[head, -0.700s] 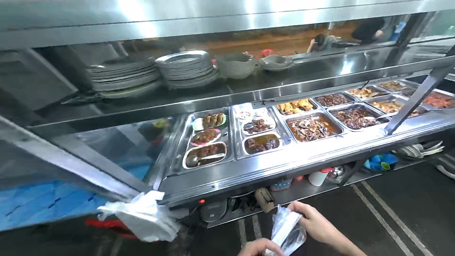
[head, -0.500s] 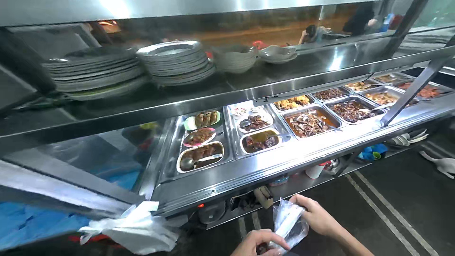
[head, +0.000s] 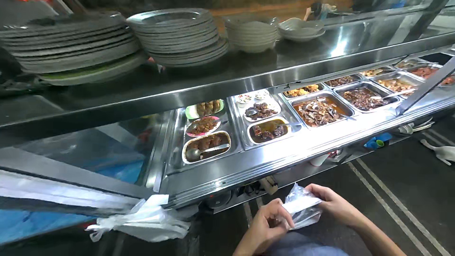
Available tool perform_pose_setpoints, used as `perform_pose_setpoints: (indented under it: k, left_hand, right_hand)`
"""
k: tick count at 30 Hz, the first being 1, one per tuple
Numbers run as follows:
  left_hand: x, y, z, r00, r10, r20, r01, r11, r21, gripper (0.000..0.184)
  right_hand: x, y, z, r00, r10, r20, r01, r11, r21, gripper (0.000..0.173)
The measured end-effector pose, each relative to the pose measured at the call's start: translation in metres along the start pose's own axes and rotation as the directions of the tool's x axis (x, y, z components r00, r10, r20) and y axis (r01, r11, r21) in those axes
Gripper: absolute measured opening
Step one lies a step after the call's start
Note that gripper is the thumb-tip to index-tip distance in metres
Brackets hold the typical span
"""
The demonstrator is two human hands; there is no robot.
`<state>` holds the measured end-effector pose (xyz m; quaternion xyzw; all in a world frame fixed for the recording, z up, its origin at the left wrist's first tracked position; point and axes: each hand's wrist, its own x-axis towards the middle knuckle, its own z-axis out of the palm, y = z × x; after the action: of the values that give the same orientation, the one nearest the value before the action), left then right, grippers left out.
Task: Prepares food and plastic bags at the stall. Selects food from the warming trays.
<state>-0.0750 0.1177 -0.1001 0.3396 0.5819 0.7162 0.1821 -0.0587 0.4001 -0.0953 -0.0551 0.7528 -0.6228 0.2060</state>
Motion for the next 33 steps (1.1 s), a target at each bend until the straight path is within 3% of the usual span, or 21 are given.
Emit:
perform_pose_setpoints:
  k: [4,9,15,18,21,23,25,27,30,33]
  left_hand:
    - [-0.011,-0.005,-0.009,0.998,-0.004,-0.064,0.012,0.993,0.114,0.007]
    - [-0.021,-0.006,-0.019,0.988,-0.009,-0.157,0.024,0.995,0.093,0.006]
    - [-0.029,-0.008,-0.024,0.914,-0.055,-0.403,0.058,0.998,-0.005,0.011]
    - [-0.038,-0.009,-0.029,0.860,-0.102,-0.501,0.100,0.995,-0.030,0.010]
    - [-0.040,-0.005,-0.028,0.761,-0.162,-0.628,0.134,0.987,-0.093,0.018]
    - [-0.035,0.002,-0.023,0.672,-0.202,-0.713,0.145,0.979,-0.142,0.025]
    - [-0.033,0.004,-0.020,0.614,-0.187,-0.766,0.138,0.982,-0.129,0.029]
    - [-0.031,0.011,-0.013,0.553,-0.161,-0.817,0.131,0.986,-0.106,0.030]
    - [-0.023,0.025,0.003,0.395,-0.164,-0.904,0.106,0.985,-0.133,0.030]
    - [-0.015,0.024,0.014,0.264,-0.139,-0.954,0.094,0.989,-0.118,0.025]
  right_hand:
    - [0.007,-0.002,0.001,0.999,0.043,0.009,-0.041,0.994,-0.104,0.024]
    - [0.014,0.001,0.005,0.997,0.034,0.067,-0.025,0.991,-0.129,0.024]
    - [0.020,-0.017,-0.019,0.936,-0.021,0.351,0.050,0.996,-0.074,0.041]
    - [0.052,-0.041,-0.055,0.986,0.012,0.166,0.033,0.964,-0.265,0.033]
    - [0.120,-0.045,-0.099,0.988,-0.110,-0.111,0.034,0.845,-0.534,0.029]
    - [0.173,-0.037,-0.129,0.958,-0.214,-0.190,0.007,0.681,-0.732,0.029]
    - [0.219,-0.026,-0.149,0.947,-0.224,-0.232,-0.094,0.498,-0.862,0.030]
    - [0.253,-0.012,-0.161,0.948,-0.210,-0.238,-0.156,0.344,-0.926,0.027]
    - [0.281,-0.005,-0.171,0.976,-0.125,-0.180,-0.151,0.213,-0.965,0.024]
    - [0.293,-0.007,-0.177,0.988,-0.094,-0.124,-0.106,0.174,-0.979,0.023]
